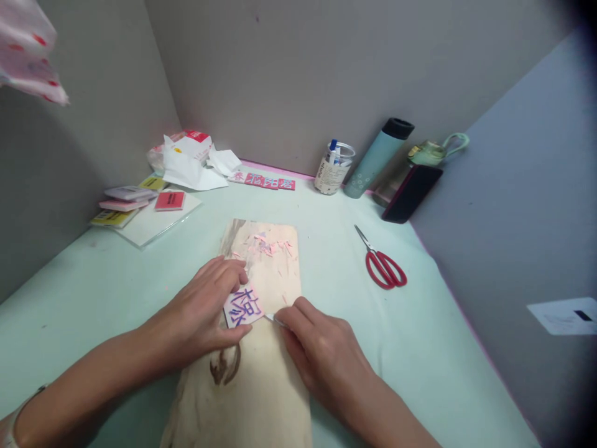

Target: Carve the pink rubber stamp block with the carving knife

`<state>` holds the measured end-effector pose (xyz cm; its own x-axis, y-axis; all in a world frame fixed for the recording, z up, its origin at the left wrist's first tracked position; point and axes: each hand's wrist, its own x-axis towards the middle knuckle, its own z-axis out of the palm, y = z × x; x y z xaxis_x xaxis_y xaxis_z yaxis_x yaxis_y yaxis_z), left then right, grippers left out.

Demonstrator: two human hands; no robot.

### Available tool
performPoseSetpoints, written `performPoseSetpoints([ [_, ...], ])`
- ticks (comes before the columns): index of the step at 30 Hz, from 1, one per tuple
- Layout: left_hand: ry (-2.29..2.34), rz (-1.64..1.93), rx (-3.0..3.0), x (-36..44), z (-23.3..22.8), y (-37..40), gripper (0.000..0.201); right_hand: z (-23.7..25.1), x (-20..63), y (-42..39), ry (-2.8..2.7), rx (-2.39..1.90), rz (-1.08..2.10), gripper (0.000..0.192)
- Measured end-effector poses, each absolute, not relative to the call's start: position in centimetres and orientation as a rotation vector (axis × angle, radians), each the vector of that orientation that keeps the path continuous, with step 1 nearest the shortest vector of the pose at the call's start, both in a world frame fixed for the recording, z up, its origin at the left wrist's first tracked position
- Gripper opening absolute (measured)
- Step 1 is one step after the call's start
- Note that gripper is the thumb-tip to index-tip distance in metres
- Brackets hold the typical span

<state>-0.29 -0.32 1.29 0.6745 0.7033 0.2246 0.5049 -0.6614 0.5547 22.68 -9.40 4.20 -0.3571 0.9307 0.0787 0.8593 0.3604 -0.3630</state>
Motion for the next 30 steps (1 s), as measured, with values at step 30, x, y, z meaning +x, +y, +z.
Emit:
performPoseSetpoints([
  [30, 0.737, 0.498, 2.538, -1.7, 0.9, 1.1, 0.049, 4.4, 23.4, -8.9, -2.313, -1.499, 0.609, 0.022],
])
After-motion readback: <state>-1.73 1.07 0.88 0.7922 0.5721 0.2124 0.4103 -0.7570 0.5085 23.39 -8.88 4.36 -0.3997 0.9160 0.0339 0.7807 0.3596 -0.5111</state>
